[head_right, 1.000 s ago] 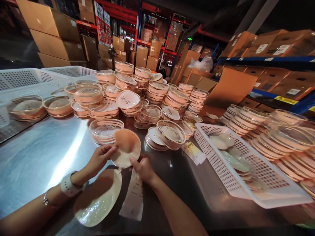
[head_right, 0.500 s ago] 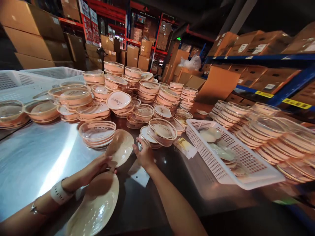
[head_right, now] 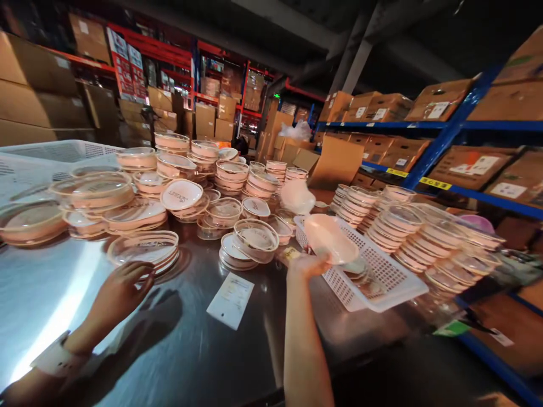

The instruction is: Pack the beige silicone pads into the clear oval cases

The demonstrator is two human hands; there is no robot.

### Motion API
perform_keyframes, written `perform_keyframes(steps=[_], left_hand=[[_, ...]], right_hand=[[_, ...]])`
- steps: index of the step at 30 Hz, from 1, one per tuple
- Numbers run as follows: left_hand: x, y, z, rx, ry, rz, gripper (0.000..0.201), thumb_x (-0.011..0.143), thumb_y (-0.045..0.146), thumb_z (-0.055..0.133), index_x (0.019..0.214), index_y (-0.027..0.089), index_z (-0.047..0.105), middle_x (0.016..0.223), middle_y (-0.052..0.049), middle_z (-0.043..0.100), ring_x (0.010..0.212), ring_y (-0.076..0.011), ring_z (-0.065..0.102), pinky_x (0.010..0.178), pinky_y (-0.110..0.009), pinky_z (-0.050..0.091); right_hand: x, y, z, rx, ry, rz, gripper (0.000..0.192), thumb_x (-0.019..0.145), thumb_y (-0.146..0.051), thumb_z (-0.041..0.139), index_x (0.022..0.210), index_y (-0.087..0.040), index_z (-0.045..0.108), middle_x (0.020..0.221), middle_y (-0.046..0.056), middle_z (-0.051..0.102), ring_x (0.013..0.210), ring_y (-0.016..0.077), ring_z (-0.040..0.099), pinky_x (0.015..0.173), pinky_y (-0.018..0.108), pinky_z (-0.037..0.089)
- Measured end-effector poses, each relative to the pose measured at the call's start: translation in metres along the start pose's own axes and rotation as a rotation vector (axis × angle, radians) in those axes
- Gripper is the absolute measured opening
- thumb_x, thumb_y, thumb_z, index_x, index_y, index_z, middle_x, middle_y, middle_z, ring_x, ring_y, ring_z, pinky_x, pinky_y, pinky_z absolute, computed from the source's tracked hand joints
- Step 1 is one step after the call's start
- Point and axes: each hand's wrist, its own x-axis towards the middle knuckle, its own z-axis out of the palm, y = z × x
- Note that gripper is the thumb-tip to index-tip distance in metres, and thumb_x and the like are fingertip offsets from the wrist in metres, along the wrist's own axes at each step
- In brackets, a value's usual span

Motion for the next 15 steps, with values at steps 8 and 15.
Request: perform_keyframes(steps=[8,15], left_hand=[[0.013,-0.038,-0.015,0.093,-0.012,-0.418,0.035,0.084,0.042,0.047,0.099,0.018,0.067,0.115,-0.017,0.067,0.104,-0.0355,0.064,0.092,-0.05,0.048],[0.016,-0.025,-0.009,-0.345,0.058,-0.708,0.039,0.06,0.046,0.067,0.087,0.021,0.055,0.094,-0.012,0.071,0.098,-0.0369,0.066,0.087,-0.046,0.051]], right_hand=[[-0.079,0.042,0.003,-0.094,-0.243,-0.083,0.023,0.075,-0.043,0.059,0.083,-0.021,0.059,0.076,-0.001,0.059,0.074,0.0177,0.06,0.082,0.04,0.053],[-0.171,0.048,-0.026,-0.434,-1.282,-0.407,0.031,0.09,-0.03,0.051,0.115,-0.023,0.068,0.114,0.011,0.07,0.112,0.027,0.063,0.104,0.049,0.046]])
